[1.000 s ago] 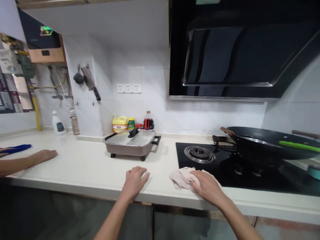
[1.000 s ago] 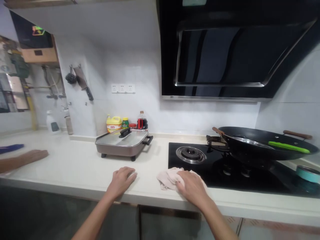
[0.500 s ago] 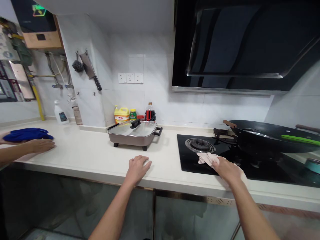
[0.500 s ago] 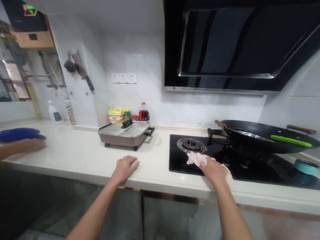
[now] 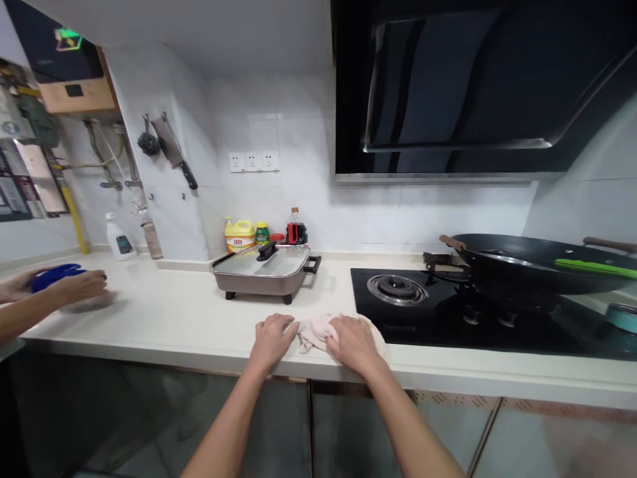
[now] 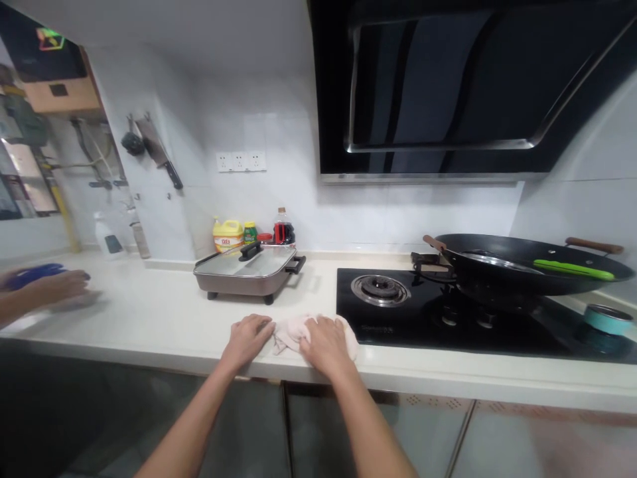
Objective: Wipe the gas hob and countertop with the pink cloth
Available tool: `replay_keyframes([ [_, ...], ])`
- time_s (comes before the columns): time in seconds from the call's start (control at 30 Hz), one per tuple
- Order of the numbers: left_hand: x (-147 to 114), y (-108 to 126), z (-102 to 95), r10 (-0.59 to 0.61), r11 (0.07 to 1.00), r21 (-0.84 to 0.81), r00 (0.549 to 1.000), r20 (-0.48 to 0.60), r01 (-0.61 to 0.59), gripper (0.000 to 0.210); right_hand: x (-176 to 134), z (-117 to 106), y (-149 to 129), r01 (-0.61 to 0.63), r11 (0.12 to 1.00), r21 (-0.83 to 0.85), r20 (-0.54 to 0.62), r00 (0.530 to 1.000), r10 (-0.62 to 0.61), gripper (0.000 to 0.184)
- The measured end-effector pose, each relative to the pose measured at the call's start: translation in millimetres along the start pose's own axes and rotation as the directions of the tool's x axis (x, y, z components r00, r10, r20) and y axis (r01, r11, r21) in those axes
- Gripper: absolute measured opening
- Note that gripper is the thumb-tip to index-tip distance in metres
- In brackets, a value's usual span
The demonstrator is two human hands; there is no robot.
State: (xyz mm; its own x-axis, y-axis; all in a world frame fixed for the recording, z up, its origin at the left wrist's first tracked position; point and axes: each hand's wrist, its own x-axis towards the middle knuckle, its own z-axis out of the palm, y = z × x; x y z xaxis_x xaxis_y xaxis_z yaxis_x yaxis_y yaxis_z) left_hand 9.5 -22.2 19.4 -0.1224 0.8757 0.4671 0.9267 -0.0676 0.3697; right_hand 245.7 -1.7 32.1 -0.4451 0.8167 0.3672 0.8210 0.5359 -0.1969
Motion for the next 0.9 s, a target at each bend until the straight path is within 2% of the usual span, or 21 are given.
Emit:
replay_keyframes([
  [0.07,0,0,-0.7,0.0,1.0,0.001,1.0,-0.001,0.0,0.034,-11,-2,6,0.048,0.998,0.033,-0.023,0.999,-0.047,0.03],
  [0.17,-1,0,-2.5,-0.002,1.0,-0.004,1.0,0.003,0.002,0.034,-33,-12,28,0.051,0.998,0.03,-0.083,0.995,-0.048,0.028],
  [0.27,-1,1,-4.2,-0.011,1.0,-0.015,1.0,0.011,0.011,0.035,-58,-26,64,-0.025,1.0,-0.011,-0.131,0.991,0.024,0.03],
  [0.37,0,1,-5.1,-0.012,1.0,-0.021,1.0,0.019,0.013,0.035,-80,-44,114,-0.172,0.982,-0.081,-0.125,0.979,0.162,0.033],
  [0.5,-1,2,-4.7,-0.007,1.0,-0.009,1.0,0.017,0.007,0.034,-104,-68,188,-0.381,0.91,-0.162,-0.146,0.921,0.36,0.044],
  [0.57,-2,3,-4.1,-0.003,1.0,-0.002,1.0,0.008,0.003,0.034,-113,-76,218,-0.486,0.859,-0.161,-0.163,0.872,0.462,0.05],
  [0.63,-2,3,-3.2,0.004,1.0,0.001,1.0,-0.002,-0.004,0.033,-118,-80,236,-0.581,0.798,-0.162,-0.177,0.812,0.556,0.053],
  [0.7,-2,3,-2.2,0.007,1.0,0.0,1.0,-0.011,-0.007,0.033,-118,-81,239,-0.656,0.733,-0.179,-0.197,0.754,0.627,0.054],
  [0.8,-1,3,0.0,0.008,1.0,-0.002,1.0,-0.012,-0.008,0.034,-108,-75,214,-0.707,0.669,-0.228,-0.2,0.707,0.679,0.055],
  [0.87,0,2,1.4,0.011,1.0,0.005,1.0,-0.01,-0.011,0.034,-95,-67,182,-0.682,0.684,-0.26,-0.173,0.73,0.662,0.053],
  [0.9,0,2,1.9,0.012,1.0,0.012,1.0,-0.011,-0.012,0.034,-87,-62,163,-0.647,0.713,-0.272,-0.156,0.76,0.63,0.051],
])
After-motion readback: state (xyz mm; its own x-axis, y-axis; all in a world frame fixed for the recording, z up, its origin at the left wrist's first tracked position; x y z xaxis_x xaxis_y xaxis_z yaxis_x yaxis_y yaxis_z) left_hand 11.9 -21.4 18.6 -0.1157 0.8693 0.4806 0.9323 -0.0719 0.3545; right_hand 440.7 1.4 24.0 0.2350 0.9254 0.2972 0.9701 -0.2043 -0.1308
